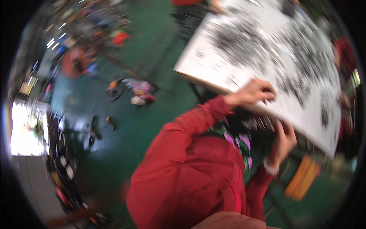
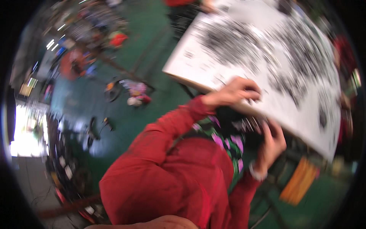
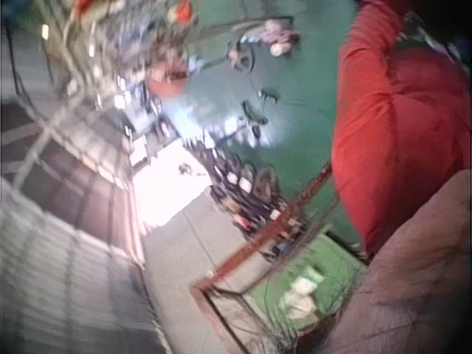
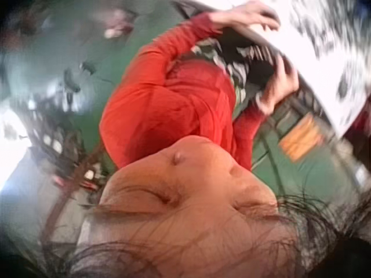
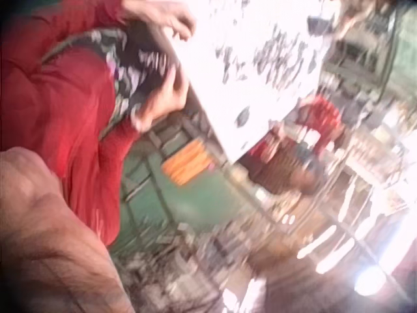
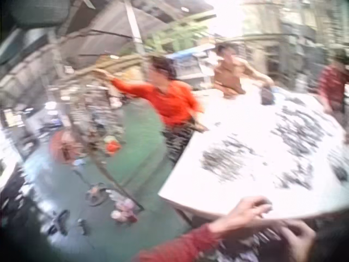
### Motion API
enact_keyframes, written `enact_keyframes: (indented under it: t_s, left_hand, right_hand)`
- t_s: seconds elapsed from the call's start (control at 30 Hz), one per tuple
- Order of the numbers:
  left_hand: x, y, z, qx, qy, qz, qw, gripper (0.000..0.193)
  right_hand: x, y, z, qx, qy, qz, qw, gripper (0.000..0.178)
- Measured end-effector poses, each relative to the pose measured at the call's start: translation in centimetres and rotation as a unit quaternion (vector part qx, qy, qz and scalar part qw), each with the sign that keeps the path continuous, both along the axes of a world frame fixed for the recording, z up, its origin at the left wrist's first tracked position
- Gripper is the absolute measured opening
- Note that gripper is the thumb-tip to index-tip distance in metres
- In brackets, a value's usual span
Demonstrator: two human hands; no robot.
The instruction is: The person assembles small metal components at a table, picking up parts and joining them by hand. They occasionally drop a piece and retrieve it from the floor before continuing the assembly process.
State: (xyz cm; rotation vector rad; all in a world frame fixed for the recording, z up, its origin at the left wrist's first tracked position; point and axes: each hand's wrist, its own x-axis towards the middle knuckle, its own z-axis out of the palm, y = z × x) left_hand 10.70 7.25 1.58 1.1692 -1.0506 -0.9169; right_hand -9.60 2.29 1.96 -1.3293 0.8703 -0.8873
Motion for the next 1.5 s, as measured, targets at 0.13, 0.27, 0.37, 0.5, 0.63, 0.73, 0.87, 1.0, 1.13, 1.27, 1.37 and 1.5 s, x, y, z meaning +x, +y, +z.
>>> enact_keyframes:
  t_s: [0.13, 0.27, 0.37, 0.5, 0.63, 0.73, 0.87, 1.0, 1.13, 1.27, 1.37, 1.5]
  left_hand:
    - [-4.9, 0.7, -0.3, -0.027, -0.062, -0.005, 0.998, 0.015]
    - [-6.5, 0.2, -0.8, -0.096, -0.294, 0.093, 0.946, 0.013]
    - [-7.1, 0.3, -0.8, -0.083, -0.304, 0.096, 0.944, 0.012]
    - [-7.6, -0.5, -2.0, -0.073, -0.243, 0.084, 0.964, 0.012]
    - [-7.7, -0.8, -2.5, -0.04, -0.09, 0.028, 0.995, 0.012]
    - [-8.2, -1.6, -1.6, -0.03, -0.068, 0.023, 0.997, 0.009]
    - [-8.5, -1.7, -1.4, 0.005, -0.048, 0.013, 0.999, 0.007]
    - [-8.7, -1.0, -1.4, -0.031, 0.024, 0.02, 0.999, 0.013]
    - [-8.6, -1.0, -1.9, -0.056, 0.03, -0.006, 0.998, 0.009]
    - [-8.0, -0.9, -2.6, -0.05, -0.021, 0.005, 0.999, 0.007]
    - [-7.2, -0.4, -2.7, -0.054, -0.048, 0.02, 0.997, 0.007]
    - [-7.2, -0.9, -1.5, -0.041, -0.132, -0.004, 0.99, 0.006]
  right_hand:
    - [0.0, -0.1, -0.8, 0.026, -0.101, 0.01, 0.994, 0.023]
    - [-1.1, -0.4, -2.3, 0.024, -0.133, -0.005, 0.991, 0.021]
    - [-0.9, -0.5, -2.8, 0.004, -0.134, -0.035, 0.99, 0.018]
    - [-0.6, -0.5, -2.5, -0.052, -0.134, -0.009, 0.99, 0.017]
    - [-1.6, -2.2, -2.1, -0.072, -0.118, 0.019, 0.99, 0.02]
    - [-3.9, -7.8, -2.7, -0.028, -0.07, -0.047, 0.996, 0.017]
    - [-3.8, -19.7, -8.7, -0.083, -0.019, -0.191, 0.978, 0.024]
    - [-0.4, -27.3, -15.4, -0.232, 0.336, -0.215, 0.887, 0.027]
    - [-0.2, -26.8, -16.1, -0.238, 0.277, -0.289, 0.885, 0.016]
    - [-0.7, -23.0, -14.6, -0.071, 0.029, -0.235, 0.969, 0.015]
    - [-0.9, -14.9, -7.6, -0.035, -0.083, -0.026, 0.996, 0.019]
    - [-2.5, -6.4, -1.8, -0.053, -0.062, 0.065, 0.995, 0.025]
